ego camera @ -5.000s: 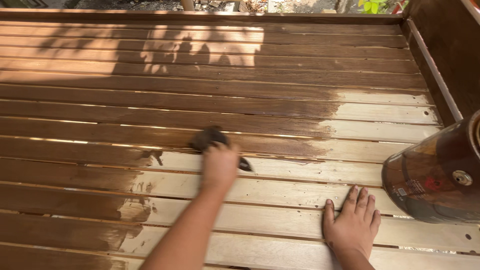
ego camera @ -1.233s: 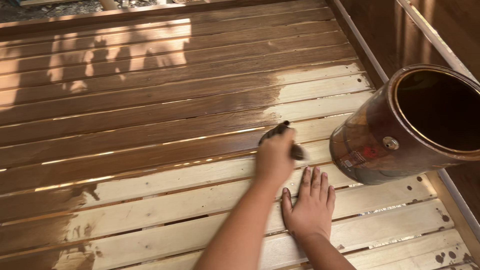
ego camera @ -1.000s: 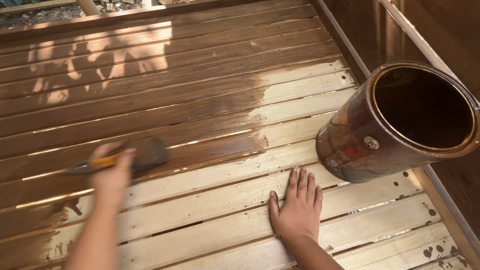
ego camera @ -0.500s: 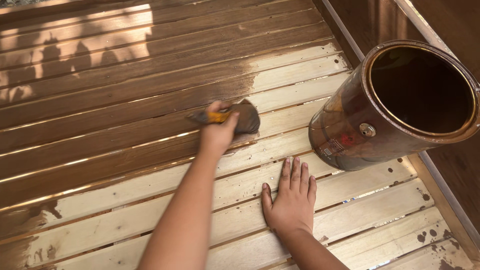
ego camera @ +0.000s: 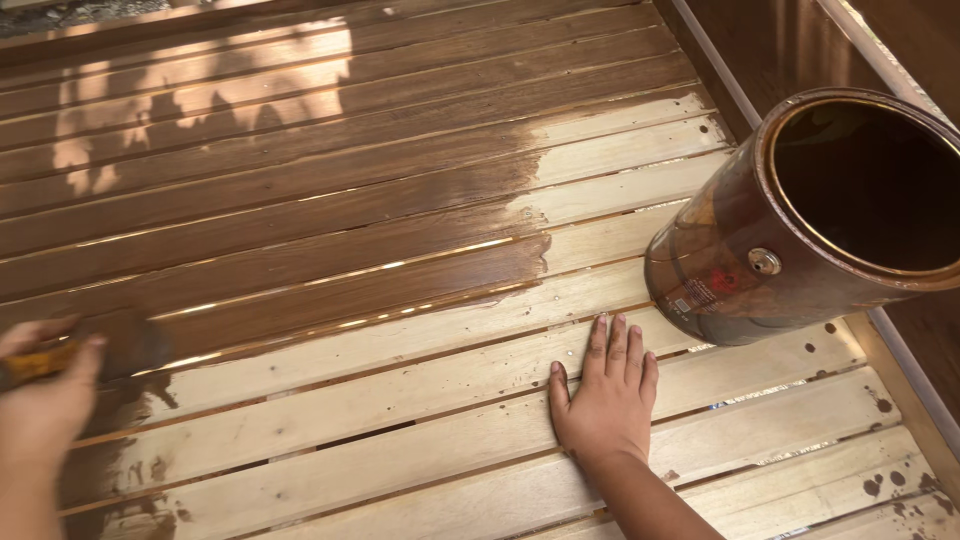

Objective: The person applies brown wood stain to a slatted wooden deck surface using a wide brush, dipping the brush into a stain can and brushing the liquid across the bare planks, working progressively along the boards to coat the unfinished wood.

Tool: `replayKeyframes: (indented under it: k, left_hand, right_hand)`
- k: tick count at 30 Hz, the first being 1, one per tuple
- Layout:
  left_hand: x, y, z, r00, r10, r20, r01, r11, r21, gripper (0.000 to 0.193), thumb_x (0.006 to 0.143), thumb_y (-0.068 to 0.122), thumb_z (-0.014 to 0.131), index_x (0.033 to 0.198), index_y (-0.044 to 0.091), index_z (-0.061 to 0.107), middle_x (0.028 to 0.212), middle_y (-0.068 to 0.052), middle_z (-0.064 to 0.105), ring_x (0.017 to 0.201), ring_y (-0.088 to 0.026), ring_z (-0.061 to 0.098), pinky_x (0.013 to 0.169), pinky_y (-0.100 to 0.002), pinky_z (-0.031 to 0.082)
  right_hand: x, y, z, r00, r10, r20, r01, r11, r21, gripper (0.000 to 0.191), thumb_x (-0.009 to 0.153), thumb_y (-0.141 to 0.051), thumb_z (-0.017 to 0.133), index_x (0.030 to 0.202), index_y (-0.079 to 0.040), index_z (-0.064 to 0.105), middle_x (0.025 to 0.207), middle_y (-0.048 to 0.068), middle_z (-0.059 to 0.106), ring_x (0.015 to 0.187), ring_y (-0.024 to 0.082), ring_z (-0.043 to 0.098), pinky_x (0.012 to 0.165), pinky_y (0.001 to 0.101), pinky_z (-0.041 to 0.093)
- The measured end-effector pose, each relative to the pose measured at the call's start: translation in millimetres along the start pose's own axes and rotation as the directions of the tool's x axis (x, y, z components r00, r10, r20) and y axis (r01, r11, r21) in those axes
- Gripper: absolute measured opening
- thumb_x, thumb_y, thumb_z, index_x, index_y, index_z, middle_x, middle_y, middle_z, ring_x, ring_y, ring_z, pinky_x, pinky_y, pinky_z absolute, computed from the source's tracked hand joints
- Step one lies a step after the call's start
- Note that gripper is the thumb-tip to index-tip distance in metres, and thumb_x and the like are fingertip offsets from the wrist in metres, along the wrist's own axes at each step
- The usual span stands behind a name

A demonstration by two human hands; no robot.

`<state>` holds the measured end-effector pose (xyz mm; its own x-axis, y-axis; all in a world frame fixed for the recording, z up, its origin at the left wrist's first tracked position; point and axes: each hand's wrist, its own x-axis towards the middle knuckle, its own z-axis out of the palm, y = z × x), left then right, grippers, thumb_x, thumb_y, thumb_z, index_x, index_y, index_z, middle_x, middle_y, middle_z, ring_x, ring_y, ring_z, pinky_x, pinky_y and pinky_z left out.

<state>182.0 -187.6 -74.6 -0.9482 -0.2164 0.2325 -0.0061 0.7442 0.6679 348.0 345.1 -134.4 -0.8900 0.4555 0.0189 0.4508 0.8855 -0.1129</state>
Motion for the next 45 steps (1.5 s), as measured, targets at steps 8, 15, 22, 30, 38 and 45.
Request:
replayKeyframes:
  k: [8, 15, 22, 30, 38, 45]
  left_hand:
    - [-26, 65, 56, 0.993, -0.015, -0.119, 0.076, 0.845, 0.529, 0.036, 0.094, 0.025, 0.076, 0.130, 0.020, 0.076, 0.098, -0.016, 0.077, 0.089, -0.034, 0.074, 0.083, -0.047, 0.058]
    - [-119, 257, 215, 0.929, 0.301, 0.218, -0.285, 0.953, -0.100, 0.048, 0.070, -0.008, 0.075, 0.110, 0.018, 0.074, 0.098, -0.015, 0.075, 0.093, -0.034, 0.072, 0.081, -0.046, 0.057]
    - [-106, 284, 267, 0.897, 0.252, 0.363, -0.045, 0.870, -0.491, 0.024, 0.095, 0.016, 0.070, 0.118, 0.020, 0.071, 0.111, -0.009, 0.076, 0.099, -0.025, 0.074, 0.084, -0.035, 0.062]
    - [9, 35, 80, 0.998, -0.021, -0.057, 0.004, 0.960, -0.280, 0.034, 0.097, 0.019, 0.072, 0.127, 0.011, 0.057, 0.127, -0.005, 0.068, 0.120, -0.020, 0.062, 0.104, -0.038, 0.048]
    - [6, -16, -52, 0.984, -0.019, -0.179, 0.048, 0.986, 0.159, 0.028, 0.098, 0.016, 0.072, 0.126, 0.018, 0.074, 0.120, -0.010, 0.075, 0.110, -0.026, 0.071, 0.094, -0.041, 0.056]
    - [-52, 93, 89, 0.997, 0.029, -0.075, -0.013, 0.977, 0.212, 0.033, 0.089, 0.002, 0.070, 0.119, 0.015, 0.073, 0.107, -0.016, 0.074, 0.097, -0.032, 0.073, 0.086, -0.043, 0.059]
  right_hand:
    - [2, 2, 9, 0.999, 0.002, -0.038, -0.002, 1.000, -0.007, 0.086, 0.093, -0.059, 0.035, 0.159, -0.007, 0.015, 0.166, 0.016, 0.014, 0.154, 0.030, 0.006, 0.121, 0.0471, 0.003]
    - [1, 5, 16, 0.995, -0.024, -0.094, 0.027, 0.999, 0.024, 0.087, 0.093, -0.059, 0.037, 0.160, -0.007, 0.016, 0.166, 0.018, 0.016, 0.154, 0.031, 0.008, 0.121, 0.0473, 0.004]
    - [2, 5, 21, 0.994, -0.046, -0.102, 0.050, 0.998, 0.042, 0.088, 0.093, -0.059, 0.037, 0.160, -0.006, 0.016, 0.166, 0.018, 0.015, 0.154, 0.031, 0.007, 0.120, 0.0477, 0.003]
    - [3, 4, 26, 0.994, -0.042, -0.102, 0.046, 0.998, 0.041, 0.087, 0.094, -0.059, 0.036, 0.161, -0.007, 0.017, 0.167, 0.017, 0.016, 0.155, 0.031, 0.007, 0.121, 0.0478, 0.004]
    - [3, 4, 28, 0.989, -0.056, -0.135, 0.061, 0.997, 0.037, 0.087, 0.094, -0.059, 0.037, 0.161, -0.007, 0.019, 0.166, 0.018, 0.019, 0.155, 0.032, 0.010, 0.122, 0.0472, 0.004]
    - [3, 6, 29, 0.989, -0.052, -0.138, 0.058, 0.998, 0.038, 0.087, 0.094, -0.059, 0.038, 0.162, -0.007, 0.020, 0.166, 0.018, 0.021, 0.155, 0.032, 0.010, 0.123, 0.0469, 0.005]
